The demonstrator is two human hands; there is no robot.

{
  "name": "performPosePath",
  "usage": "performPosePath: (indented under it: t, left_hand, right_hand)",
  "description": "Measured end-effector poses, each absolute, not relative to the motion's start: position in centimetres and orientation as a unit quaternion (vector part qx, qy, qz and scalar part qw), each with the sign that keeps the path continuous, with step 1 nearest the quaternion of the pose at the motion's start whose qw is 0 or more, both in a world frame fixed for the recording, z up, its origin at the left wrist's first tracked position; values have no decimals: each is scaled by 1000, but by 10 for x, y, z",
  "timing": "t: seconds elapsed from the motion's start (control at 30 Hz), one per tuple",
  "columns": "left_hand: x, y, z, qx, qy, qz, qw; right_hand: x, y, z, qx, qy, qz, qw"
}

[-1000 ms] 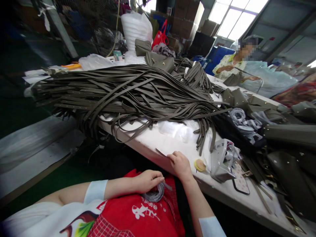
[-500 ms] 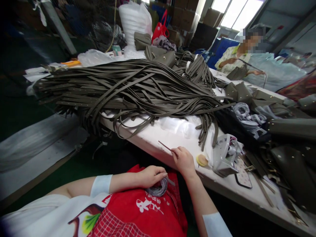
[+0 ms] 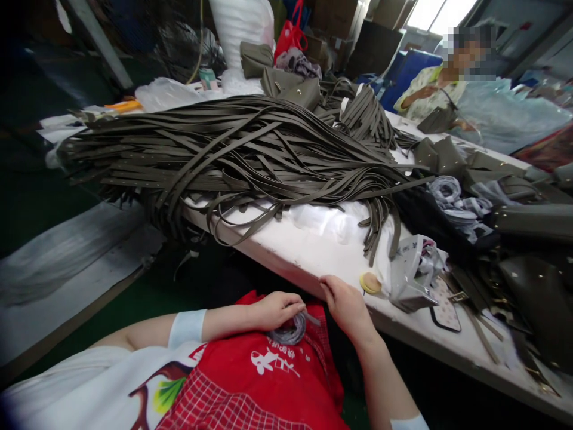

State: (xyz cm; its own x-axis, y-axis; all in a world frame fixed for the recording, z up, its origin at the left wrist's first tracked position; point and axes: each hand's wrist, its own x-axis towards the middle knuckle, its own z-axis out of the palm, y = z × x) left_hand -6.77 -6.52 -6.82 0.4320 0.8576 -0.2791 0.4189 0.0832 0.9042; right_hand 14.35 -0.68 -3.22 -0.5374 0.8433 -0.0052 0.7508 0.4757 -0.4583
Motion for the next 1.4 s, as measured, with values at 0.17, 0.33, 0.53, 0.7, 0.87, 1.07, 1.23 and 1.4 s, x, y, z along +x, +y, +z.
performPosePath:
  t: [0.17, 0.33, 0.53, 0.7, 0.87, 1.07, 1.23, 1.4]
  left_hand:
    - [-66, -63, -72, 628, 492, 212, 564]
    - [-66, -59, -74, 606, 492, 208, 589]
    - [-66, -61, -84, 563, 507, 206, 619]
    - [-66, -63, -90, 544, 513, 202, 632]
    - [-66, -62, -82, 548, 511, 200, 631]
    - [-67, -58, -77, 585, 523, 207, 584]
    - [-69, -55, -76, 624, 516, 213, 546]
    - [-68, -56, -66, 665, 476, 224, 530]
  right_hand:
    - [166, -27, -5, -512, -803, 272, 141]
    - [169, -46, 10, -525, -780, 323, 109]
    - [151, -62, 5, -531, -801, 265, 85]
    - [124, -74, 0, -513, -846, 135, 54]
    - [101, -80, -11, -497, -865, 71, 21]
    - [94, -65, -23, -501, -855, 137, 1]
    - [116, -49, -12, -499, -812, 301, 28]
    - [122, -42, -24, -532, -767, 337, 122]
